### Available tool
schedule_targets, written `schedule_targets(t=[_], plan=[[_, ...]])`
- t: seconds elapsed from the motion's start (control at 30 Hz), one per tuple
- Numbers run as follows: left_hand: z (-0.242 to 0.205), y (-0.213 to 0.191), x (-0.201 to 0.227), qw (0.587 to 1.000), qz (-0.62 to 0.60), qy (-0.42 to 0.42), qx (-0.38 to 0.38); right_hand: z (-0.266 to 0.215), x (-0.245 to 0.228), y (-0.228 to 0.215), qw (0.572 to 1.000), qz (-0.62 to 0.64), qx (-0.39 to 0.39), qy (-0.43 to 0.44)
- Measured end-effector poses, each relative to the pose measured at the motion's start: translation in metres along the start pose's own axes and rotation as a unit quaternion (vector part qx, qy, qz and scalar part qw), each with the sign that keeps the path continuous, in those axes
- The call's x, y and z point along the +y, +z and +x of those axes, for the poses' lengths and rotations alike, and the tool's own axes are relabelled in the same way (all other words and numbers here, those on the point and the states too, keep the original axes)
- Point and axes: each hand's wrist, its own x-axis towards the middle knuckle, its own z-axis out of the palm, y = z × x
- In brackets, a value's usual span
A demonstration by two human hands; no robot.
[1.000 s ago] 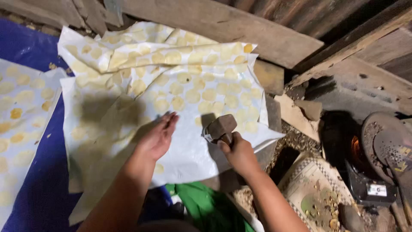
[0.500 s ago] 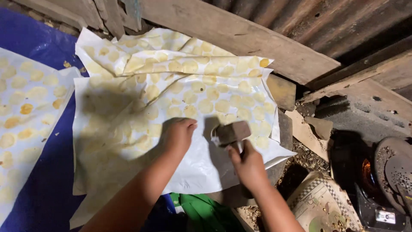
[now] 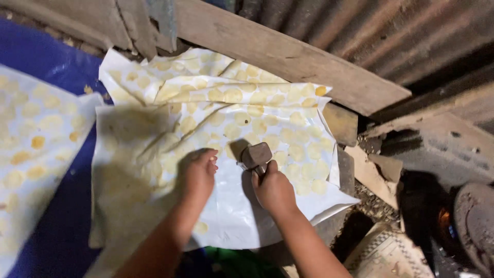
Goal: Cracking nut shells with a wooden mallet and extracting kernels by hand.
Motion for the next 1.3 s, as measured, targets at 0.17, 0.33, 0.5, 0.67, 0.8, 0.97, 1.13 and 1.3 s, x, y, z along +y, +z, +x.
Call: schedule_targets(t=[0.17, 0.33, 0.5, 0.67, 0.8, 0.97, 1.13, 1.3], plan=[[-0.011, 0.015, -0.029, 0.998, 0.057, -0.020, -0.015, -0.014, 0.001, -0.028, 0.985, 0.173, -0.008, -0.015], [-0.020, 0.062, -0.037, 0.991, 0.108, -0.018, -0.074, -0.060, -0.014, -0.085, 0.944, 0.318, 0.059, 0.063], [-0.002, 0.091, -0.037, 0.965, 0.220, -0.023, -0.143, -0.089, -0.020, -0.136, 0.901, 0.299, 0.291, -0.117], [0.004, 0.039, -0.002, 0.971, 0.222, 0.042, -0.074, -0.022, -0.005, -0.014, 0.972, 0.159, 0.172, -0.006], [-0.007, 0.024, -0.027, 0.936, 0.255, 0.231, 0.072, -0.015, -0.012, 0.000, 0.999, 0.030, -0.016, 0.020], [-0.010, 0.024, -0.034, 0.941, 0.248, 0.218, 0.066, -0.008, -0.022, -0.059, 0.996, 0.087, -0.021, -0.022], [-0.014, 0.024, -0.034, 0.945, 0.238, 0.219, 0.054, -0.034, -0.037, -0.049, 0.987, 0.144, 0.070, -0.004], [-0.008, 0.026, -0.035, 0.960, 0.185, 0.207, 0.040, 0.007, -0.017, 0.003, 0.998, 0.063, 0.002, 0.008]])
